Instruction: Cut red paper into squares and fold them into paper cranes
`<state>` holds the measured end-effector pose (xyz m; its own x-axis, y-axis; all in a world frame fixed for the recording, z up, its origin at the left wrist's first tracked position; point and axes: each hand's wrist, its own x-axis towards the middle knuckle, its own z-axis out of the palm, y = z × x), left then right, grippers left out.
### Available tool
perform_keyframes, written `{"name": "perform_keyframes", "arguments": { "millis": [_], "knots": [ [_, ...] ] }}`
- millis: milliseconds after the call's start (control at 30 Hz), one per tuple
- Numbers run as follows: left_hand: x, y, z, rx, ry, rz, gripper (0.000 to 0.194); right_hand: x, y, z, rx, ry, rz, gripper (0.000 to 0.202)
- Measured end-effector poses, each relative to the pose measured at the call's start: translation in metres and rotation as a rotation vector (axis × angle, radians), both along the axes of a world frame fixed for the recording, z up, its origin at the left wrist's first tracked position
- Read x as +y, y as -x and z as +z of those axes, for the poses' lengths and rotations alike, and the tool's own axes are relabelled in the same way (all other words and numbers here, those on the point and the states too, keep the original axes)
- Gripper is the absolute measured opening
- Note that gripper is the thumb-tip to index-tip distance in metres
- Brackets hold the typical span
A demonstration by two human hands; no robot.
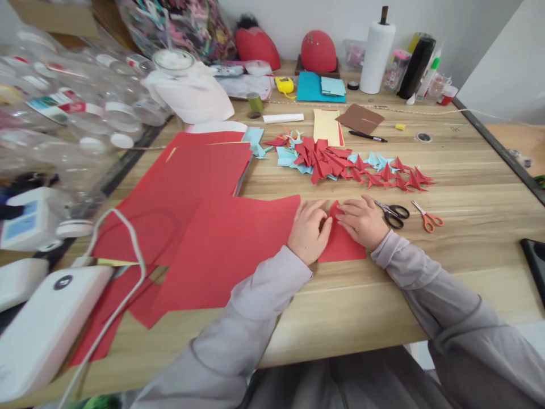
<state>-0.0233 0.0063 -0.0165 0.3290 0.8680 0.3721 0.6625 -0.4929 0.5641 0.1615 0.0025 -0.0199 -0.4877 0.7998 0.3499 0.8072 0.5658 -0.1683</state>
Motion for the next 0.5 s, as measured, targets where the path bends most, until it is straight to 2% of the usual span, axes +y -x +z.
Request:
{"name": "perform_keyframes", "arguments": {
  "millis": [67,167,367,500],
  "knots": [
    [-0.0007,0.0000,0.0013,0.019,-0.058,-0.105,0.014,-0.0003,0.0002,0.0008,-0.002,0.004,0.000,0.024],
    [0.0011,0.0007,0.0015,0.017,-0.093,-0.183,0.021,-0.0011,0.0009,0.0026,0.007,0.009,0.010,0.023],
    [0.0080,0.0033,-0.0047,-0.028,-0.113,-0.196,0.022,0.0008,-0.0001,0.0044,0.065,0.039,-0.003,0.025],
    [0.0049,0.0005,-0.0057,0.005,-0.175,-0.202,0.024,0.0023,-0.0004,0.0044,0.086,0.055,-0.005,0.024]
  ]
}}
